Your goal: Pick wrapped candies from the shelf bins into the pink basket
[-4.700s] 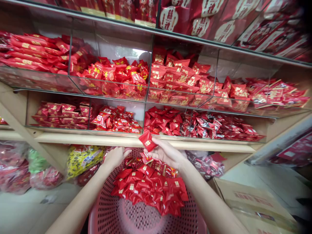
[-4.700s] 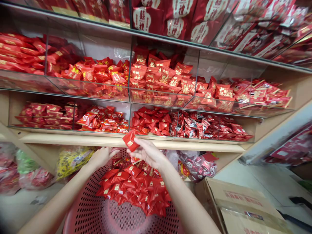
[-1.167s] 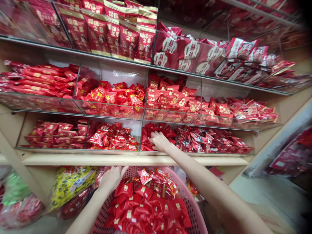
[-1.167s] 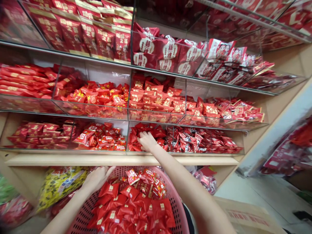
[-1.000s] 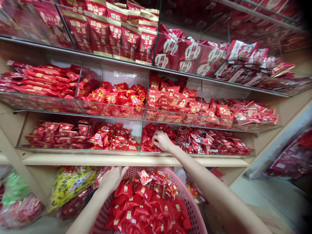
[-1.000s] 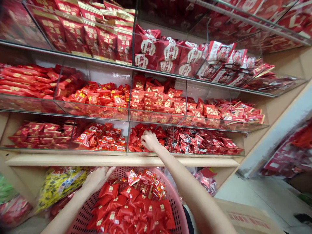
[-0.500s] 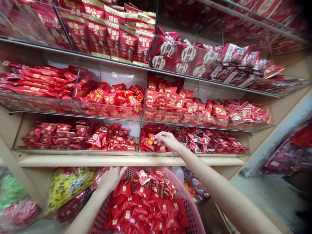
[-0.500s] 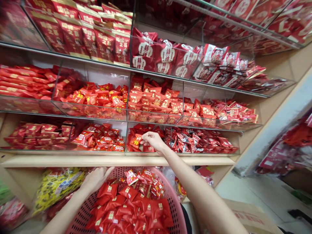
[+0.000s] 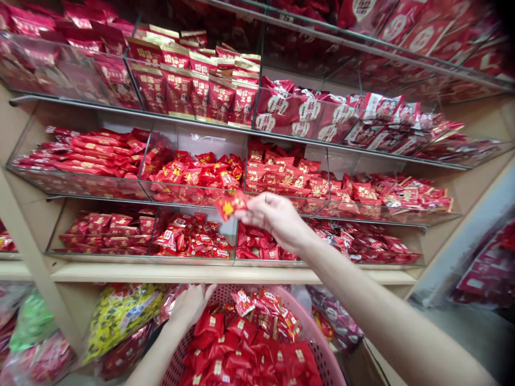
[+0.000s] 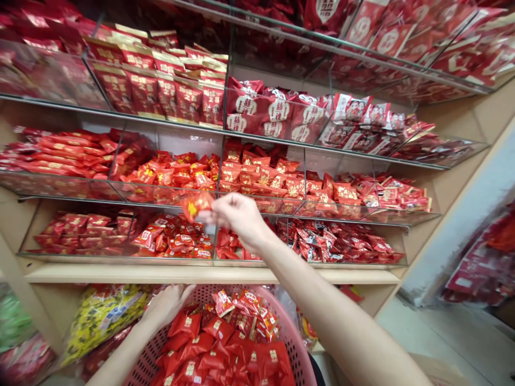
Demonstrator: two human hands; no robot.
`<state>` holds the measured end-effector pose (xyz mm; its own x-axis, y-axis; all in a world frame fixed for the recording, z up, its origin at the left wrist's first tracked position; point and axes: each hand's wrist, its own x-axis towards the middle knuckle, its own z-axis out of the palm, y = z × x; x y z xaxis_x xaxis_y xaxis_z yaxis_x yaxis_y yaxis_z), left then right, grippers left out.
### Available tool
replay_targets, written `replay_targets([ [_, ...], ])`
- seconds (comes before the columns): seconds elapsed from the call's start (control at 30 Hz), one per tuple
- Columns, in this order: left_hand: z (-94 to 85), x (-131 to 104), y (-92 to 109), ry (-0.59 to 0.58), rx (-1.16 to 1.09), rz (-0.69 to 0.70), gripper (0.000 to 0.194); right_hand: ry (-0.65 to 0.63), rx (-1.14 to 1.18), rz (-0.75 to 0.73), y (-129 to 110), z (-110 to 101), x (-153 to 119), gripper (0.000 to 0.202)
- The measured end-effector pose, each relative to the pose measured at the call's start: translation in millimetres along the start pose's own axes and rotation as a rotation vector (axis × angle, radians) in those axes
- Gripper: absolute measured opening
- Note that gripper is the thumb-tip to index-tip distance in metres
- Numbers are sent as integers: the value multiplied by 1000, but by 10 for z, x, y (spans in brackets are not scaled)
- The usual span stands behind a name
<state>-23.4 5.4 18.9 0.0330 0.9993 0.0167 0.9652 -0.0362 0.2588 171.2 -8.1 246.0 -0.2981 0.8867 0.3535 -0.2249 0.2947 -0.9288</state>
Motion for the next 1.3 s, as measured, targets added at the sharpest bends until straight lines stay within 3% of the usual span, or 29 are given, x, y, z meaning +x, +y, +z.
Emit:
replay_targets([
  [0.1, -19, -8, 6, 10, -14, 3, 54, 78, -191, -280, -274, 160, 512, 12],
  [0.17, -25, -12, 8, 29, -5, 10, 55, 158, -472, -451, -303, 213, 875, 7],
  [0.3, -47, -36, 11, 30, 7, 8, 57, 228, -1016, -519, -201, 279, 1243, 5],
  [0.37, -59, -47, 13, 27, 11, 10, 57, 219, -1090, -587, -173, 296, 1178, 11],
  [0.47, -57, -44, 9, 26, 9, 16, 56, 197, -1077, -782, -152, 220, 844, 20],
  [0.57, -32, -27, 0, 31, 12, 25, 56, 125, -1162, -963, -19, -38, 419, 24],
  [0.63, -14, -16, -4, 33, 28, 33, 57, 0, -1328, -998, 187, -282, 190, 24],
  [0.7, -4, -9, -3, 33, 38, 37, 57, -126, -1538, -881, 464, -525, 49, 21],
  [0.77, -4, -7, 5, 34, 33, 35, 56, -172, -1709, -647, 752, -721, 3, 17],
  [0.87, -14, -11, 21, 34, 33, 36, 56, -128, -1840, -297, 1076, -883, 72, 11],
  [0.93, -22, -13, 30, 34, 41, 29, 56, -80, -1860, -147, 1196, -918, 157, 18],
  [1.1, -31, -5, 39, 11, 38, 9, 57, 14, -1843, -23, 1319, -923, 298, 32],
  [1.3, -21, 4, 33, 1, 36, 13, 59, 51, -1810, 39, 1319, -951, 272, 39],
])
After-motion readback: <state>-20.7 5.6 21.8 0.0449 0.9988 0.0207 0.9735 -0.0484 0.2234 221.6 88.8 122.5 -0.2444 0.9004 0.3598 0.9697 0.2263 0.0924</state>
